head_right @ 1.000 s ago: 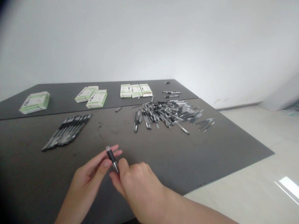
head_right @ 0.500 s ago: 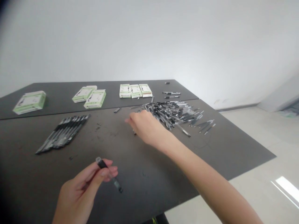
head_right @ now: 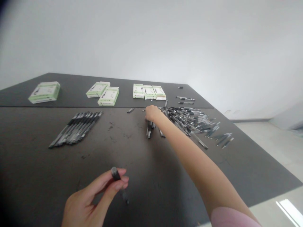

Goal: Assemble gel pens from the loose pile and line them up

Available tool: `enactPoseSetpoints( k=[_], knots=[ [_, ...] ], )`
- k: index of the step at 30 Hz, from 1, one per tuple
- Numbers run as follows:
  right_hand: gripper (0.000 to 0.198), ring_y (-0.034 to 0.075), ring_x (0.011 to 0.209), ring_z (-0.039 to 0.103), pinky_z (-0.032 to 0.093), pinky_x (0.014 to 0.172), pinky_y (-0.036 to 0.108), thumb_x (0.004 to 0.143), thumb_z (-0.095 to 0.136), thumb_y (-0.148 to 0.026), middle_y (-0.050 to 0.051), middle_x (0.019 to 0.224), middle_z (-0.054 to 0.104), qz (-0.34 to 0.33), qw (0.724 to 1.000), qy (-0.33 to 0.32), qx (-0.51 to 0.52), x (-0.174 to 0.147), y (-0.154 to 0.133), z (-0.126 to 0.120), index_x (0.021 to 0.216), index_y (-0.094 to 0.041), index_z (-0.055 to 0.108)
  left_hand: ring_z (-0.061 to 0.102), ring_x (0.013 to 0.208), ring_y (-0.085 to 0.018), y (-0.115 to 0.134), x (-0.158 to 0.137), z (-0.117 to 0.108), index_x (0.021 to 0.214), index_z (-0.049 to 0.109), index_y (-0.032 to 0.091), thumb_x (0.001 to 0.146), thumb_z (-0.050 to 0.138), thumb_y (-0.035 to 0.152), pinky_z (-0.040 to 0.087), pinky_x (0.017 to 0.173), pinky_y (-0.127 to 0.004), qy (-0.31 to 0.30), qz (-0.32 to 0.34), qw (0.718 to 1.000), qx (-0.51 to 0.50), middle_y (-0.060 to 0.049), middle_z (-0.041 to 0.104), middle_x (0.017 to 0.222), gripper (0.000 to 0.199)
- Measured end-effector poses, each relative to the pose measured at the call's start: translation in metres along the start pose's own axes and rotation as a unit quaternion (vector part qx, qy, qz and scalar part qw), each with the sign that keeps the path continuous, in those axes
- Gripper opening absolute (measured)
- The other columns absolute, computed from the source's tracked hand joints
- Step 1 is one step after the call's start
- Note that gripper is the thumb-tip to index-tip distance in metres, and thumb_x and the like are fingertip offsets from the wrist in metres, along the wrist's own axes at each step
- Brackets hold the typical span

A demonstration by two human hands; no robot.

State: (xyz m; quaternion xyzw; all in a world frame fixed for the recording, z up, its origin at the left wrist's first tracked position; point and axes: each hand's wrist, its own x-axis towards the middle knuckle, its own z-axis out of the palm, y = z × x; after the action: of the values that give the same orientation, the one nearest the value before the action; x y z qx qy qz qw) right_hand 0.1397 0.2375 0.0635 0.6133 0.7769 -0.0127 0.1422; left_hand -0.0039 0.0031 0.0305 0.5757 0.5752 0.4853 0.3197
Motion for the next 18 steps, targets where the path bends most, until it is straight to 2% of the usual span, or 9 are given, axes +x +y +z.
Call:
enactPoseSetpoints(
  k=[6,15,18],
  knots=[
    [0.032,0.020,0.099,0.057,0.048,0.083,0.040,0.087,0.054,-0.031,0.010,0.115,0.056,0.002,1.000,-0.025,0.001,0.010,-0.010,-0.001,0.113,-0.013,0.054,0.070,0.064,-0.015,0.001,0.001,0.000,0.084,0.071,0.027,0.077,0.059,0.036,0.057,0.063,-0.019,-0.006,0.008,1.000,-0.004,0.005,0.074,0.073,0.017],
    [0.031,0.018,0.090,0.059,0.051,0.076,0.036,0.087,0.054,-0.031,0.009,0.108,0.058,-0.020,0.995,-0.091,0.039,0.008,-0.006,0.003,0.111,-0.011,0.055,0.070,0.064,-0.014,0.002,0.001,0.001,0.085,0.071,0.027,0.077,0.059,0.036,0.057,0.063,-0.018,-0.001,0.011,1.000,0.003,0.005,0.074,0.073,0.017],
    [0.028,0.016,0.086,0.060,0.051,0.074,0.034,0.087,0.054,-0.032,0.008,0.103,0.060,-0.031,0.996,-0.069,0.053,0.005,-0.011,0.000,0.106,-0.011,0.057,0.070,0.063,-0.013,0.004,0.003,0.002,0.086,0.070,0.027,0.078,0.059,0.036,0.057,0.063,-0.018,-0.002,0.003,1.000,0.008,0.005,0.074,0.073,0.017]
  ],
)
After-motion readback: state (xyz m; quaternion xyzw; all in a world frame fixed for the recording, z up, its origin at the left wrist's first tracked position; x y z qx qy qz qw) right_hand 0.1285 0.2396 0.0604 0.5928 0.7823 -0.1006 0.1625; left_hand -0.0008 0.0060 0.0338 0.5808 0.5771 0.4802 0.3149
